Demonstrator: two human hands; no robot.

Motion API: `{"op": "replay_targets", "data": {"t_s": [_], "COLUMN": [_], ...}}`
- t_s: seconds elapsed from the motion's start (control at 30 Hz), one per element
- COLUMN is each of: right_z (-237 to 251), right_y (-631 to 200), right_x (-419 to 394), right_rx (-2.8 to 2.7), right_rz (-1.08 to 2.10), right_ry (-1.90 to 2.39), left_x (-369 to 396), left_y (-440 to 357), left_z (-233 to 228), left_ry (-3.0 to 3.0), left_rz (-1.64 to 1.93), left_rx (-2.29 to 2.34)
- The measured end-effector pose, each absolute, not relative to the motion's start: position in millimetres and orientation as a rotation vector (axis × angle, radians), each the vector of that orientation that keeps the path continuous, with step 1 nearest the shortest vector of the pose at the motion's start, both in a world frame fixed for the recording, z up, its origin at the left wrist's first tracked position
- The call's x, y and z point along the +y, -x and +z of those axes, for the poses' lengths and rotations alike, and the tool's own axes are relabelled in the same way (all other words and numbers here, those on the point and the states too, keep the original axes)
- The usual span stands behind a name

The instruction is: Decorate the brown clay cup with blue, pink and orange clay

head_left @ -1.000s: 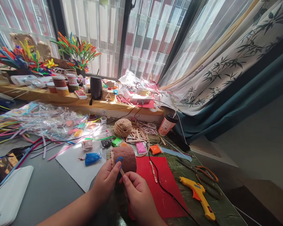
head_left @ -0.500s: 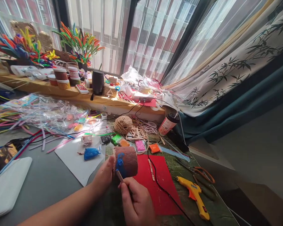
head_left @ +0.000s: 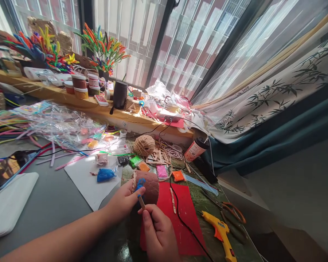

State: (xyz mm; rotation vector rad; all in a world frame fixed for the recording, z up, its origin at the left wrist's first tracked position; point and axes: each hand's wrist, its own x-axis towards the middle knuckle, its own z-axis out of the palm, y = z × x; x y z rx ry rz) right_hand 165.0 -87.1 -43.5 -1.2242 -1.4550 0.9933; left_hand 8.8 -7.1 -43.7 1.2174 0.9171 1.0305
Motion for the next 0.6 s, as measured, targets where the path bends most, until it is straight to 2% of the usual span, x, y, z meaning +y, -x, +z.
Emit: {"op": "replay_targets", "data": {"t_s": [0.3,0.6], "right_z": [-44,-64], "right_y": [-162,-167], "right_x": [-75,-81], "right_rx": [-0.903,-1.044], "right_rz": [0.926,1.049], "right_ry": [1.149,1.154], "left_x": [-8,-4], "left_y": [-9,-4], "left_z": [-48,-51], "left_ry": [-1.096,-1.275], "left_rz": [0.955,0.987], "left_rx": [0.649,0.935]}}
